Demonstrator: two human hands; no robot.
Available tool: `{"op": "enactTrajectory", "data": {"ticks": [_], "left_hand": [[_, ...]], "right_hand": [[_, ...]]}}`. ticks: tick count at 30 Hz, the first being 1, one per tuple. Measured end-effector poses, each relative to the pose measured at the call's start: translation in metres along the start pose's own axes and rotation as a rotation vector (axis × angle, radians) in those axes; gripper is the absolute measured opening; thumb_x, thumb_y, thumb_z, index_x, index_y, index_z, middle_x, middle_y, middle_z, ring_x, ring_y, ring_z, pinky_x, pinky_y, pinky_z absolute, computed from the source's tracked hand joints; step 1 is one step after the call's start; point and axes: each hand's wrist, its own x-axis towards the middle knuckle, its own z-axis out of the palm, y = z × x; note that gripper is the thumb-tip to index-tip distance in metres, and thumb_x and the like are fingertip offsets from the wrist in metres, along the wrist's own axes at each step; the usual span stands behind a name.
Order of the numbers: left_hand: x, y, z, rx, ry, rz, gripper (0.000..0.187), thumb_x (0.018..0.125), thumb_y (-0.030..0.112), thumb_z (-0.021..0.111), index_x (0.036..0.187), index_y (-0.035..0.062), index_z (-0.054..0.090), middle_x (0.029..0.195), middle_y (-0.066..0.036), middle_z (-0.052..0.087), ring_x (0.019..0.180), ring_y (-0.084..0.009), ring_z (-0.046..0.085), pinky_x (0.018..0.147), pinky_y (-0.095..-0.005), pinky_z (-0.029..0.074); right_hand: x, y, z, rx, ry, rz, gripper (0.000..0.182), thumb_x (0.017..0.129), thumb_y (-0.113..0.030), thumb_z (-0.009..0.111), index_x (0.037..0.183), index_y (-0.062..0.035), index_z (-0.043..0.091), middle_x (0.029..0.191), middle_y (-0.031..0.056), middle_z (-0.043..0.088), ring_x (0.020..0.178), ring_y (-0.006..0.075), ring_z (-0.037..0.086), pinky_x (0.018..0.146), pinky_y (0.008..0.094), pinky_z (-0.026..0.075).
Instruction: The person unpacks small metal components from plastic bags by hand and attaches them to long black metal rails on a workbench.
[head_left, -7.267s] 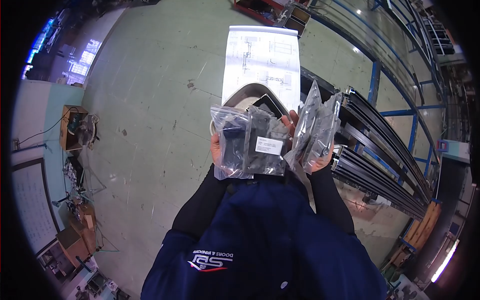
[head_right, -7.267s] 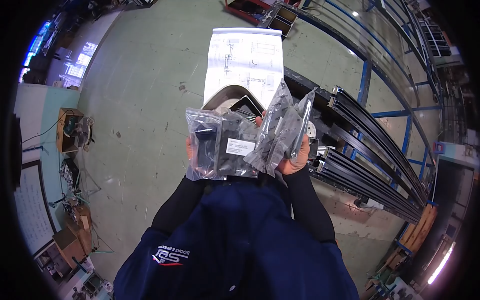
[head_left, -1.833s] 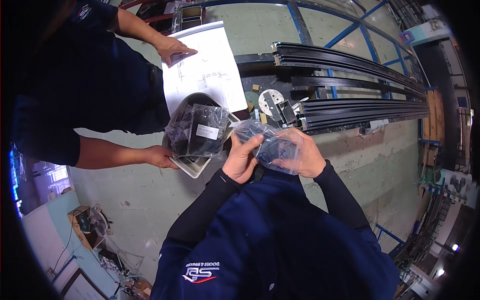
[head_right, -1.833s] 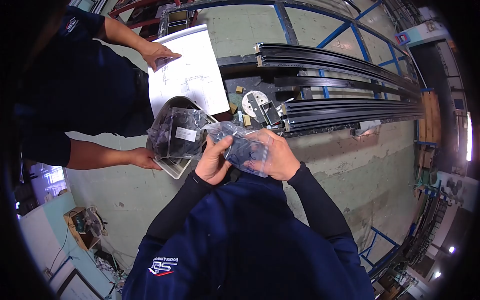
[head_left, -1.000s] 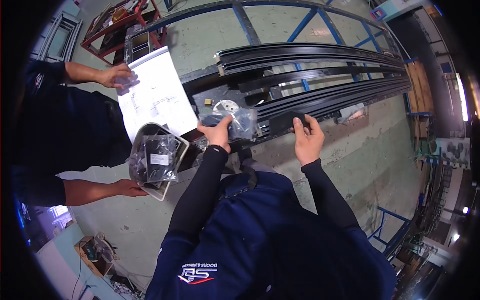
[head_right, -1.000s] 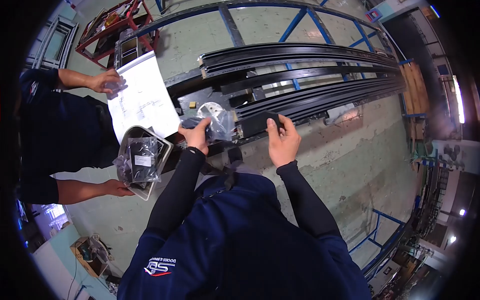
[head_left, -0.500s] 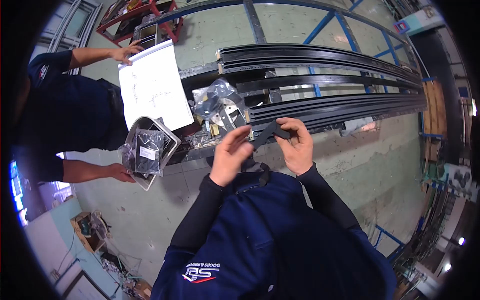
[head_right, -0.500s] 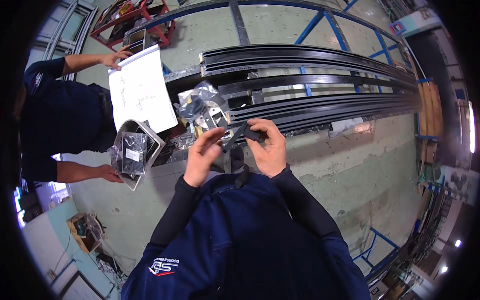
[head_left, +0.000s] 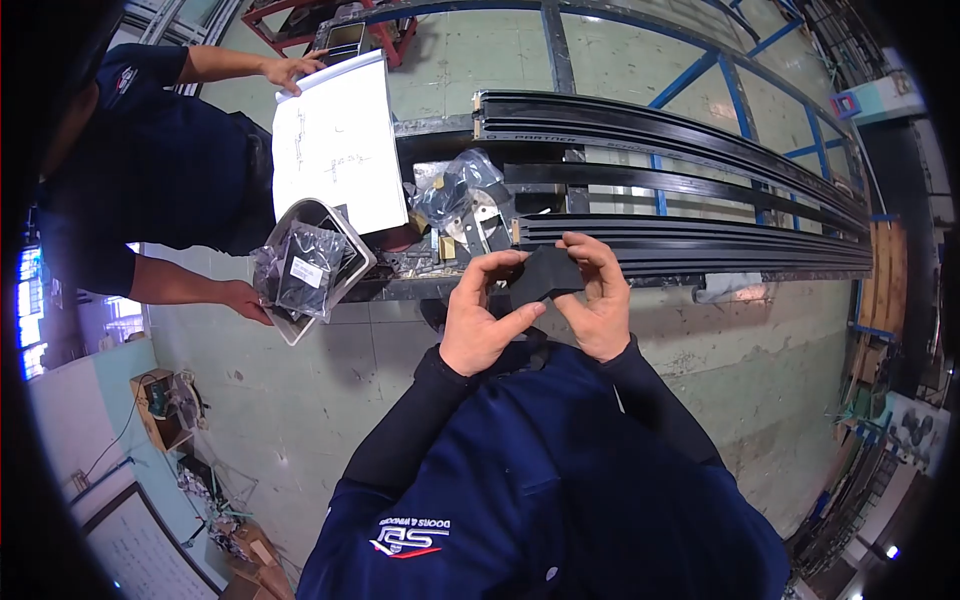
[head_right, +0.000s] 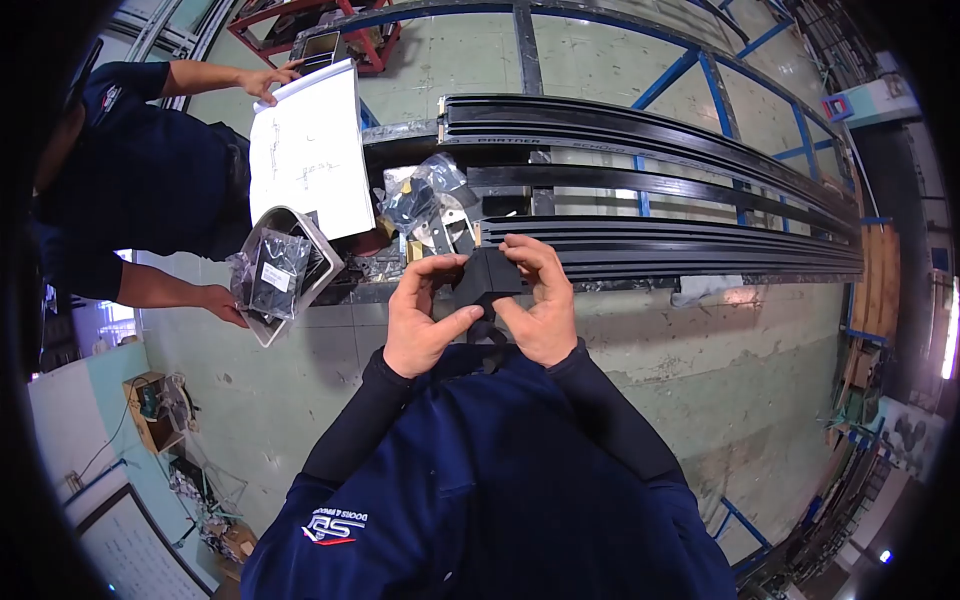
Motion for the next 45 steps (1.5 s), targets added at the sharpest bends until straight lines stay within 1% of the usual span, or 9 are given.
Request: {"op": "enactTrajectory", "data": {"ticks": [14,17,20,21,23,26,33,38,45], "left_hand": [[0.002,-0.008,0.001,0.29,0.042,0.157,0.059,0.076,-0.001,0.08,0.128,0.0031,0.054,0.134,-0.015,0.06,0.127,-0.0245,0.057,0.112,-0.0388,0.042],[0.004,0.005,0.001,0.398,0.013,0.186,0.038,0.086,0.004,0.076,0.121,0.0005,0.061,0.119,-0.011,0.068,0.114,-0.0226,0.065,0.102,-0.0361,0.05],[-0.002,-0.002,-0.002,0.004,0.043,-0.346,0.024,0.1,0.018,0.069,0.115,-0.0005,0.068,0.091,-0.005,0.07,0.082,-0.0147,0.067,0.073,-0.0287,0.054],[-0.001,0.002,0.0,-0.129,0.028,-0.394,0.027,0.109,0.022,0.057,0.112,-0.0024,0.068,0.08,0.0,0.066,0.067,-0.0068,0.06,0.059,-0.0234,0.048],[-0.001,-0.003,-0.004,-0.277,-0.017,-0.434,0.028,0.11,0.023,0.055,0.111,-0.002,0.067,0.081,-0.002,0.067,0.067,-0.0071,0.06,0.059,-0.0235,0.048],[-0.003,-0.003,-0.005,-0.369,-0.047,-0.471,0.03,0.111,0.026,0.053,0.11,-0.001,0.067,0.081,-0.002,0.067,0.066,-0.0075,0.06,0.06,-0.0232,0.049],[-0.005,-0.004,0.0,-0.443,-0.018,-0.515,0.035,0.111,0.03,0.053,0.116,-0.0013,0.067,0.087,-0.002,0.068,0.068,-0.0081,0.061,0.063,-0.0224,0.051],[-0.008,-0.003,0.003,-0.305,-0.018,-0.505,0.03,0.104,0.023,0.067,0.121,-0.0019,0.066,0.096,-0.002,0.069,0.082,-0.0062,0.063,0.072,-0.0229,0.052],[-0.009,0.001,0.0,-0.469,-0.065,-0.49,0.028,0.099,0.018,0.074,0.118,-0.0009,0.067,0.098,-0.001,0.07,0.089,-0.006,0.063,0.077,-0.0229,0.051]], "right_hand": [[0.008,-0.006,-0.018,-0.155,-0.191,0.02,0.069,0.077,-0.007,0.073,0.143,-0.0039,0.054,0.146,0.0146,0.053,0.132,0.0259,0.055,0.11,0.0382,0.043],[0.016,-0.009,-0.02,-0.322,-0.231,-0.042,0.053,0.08,-0.009,0.075,0.132,-0.0026,0.064,0.133,0.015,0.061,0.12,0.0229,0.061,0.1,0.0343,0.047],[0.022,-0.018,-0.02,-0.417,-0.196,0.103,0.03,0.086,-0.015,0.078,0.111,-0.0001,0.074,0.101,0.0118,0.071,0.091,0.0159,0.066,0.08,0.0302,0.051],[0.023,-0.021,-0.018,-0.41,-0.172,0.19,0.026,0.088,-0.017,0.078,0.105,0.0008,0.075,0.089,0.0096,0.07,0.081,0.0134,0.064,0.073,0.0294,0.049],[0.024,-0.028,-0.014,-0.394,-0.141,0.273,0.025,0.092,-0.022,0.076,0.097,0.0026,0.076,0.067,0.0026,0.065,0.064,0.0063,0.053,0.059,0.0269,0.043],[0.023,-0.023,-0.017,-0.41,-0.148,0.338,0.029,0.09,-0.025,0.08,0.095,0.0031,0.076,0.065,0.0068,0.064,0.061,0.0079,0.054,0.058,0.029,0.044],[0.02,-0.016,-0.018,-0.381,-0.19,0.273,0.026,0.091,-0.023,0.08,0.097,0.0022,0.074,0.07,0.0054,0.063,0.064,0.0074,0.053,0.058,0.0281,0.043],[0.015,-0.015,-0.018,-0.289,-0.151,0.418,0.024,0.094,-0.022,0.077,0.098,0.0016,0.073,0.075,0.003,0.065,0.065,0.0082,0.054,0.06,0.0262,0.044],[0.011,-0.012,-0.019,0.341,-0.2,0.66,0.022,0.102,-0.022,0.068,0.106,-0.0007,0.069,0.083,0.0013,0.068,0.069,0.0067,0.059,0.063,0.0234,0.049]]}}
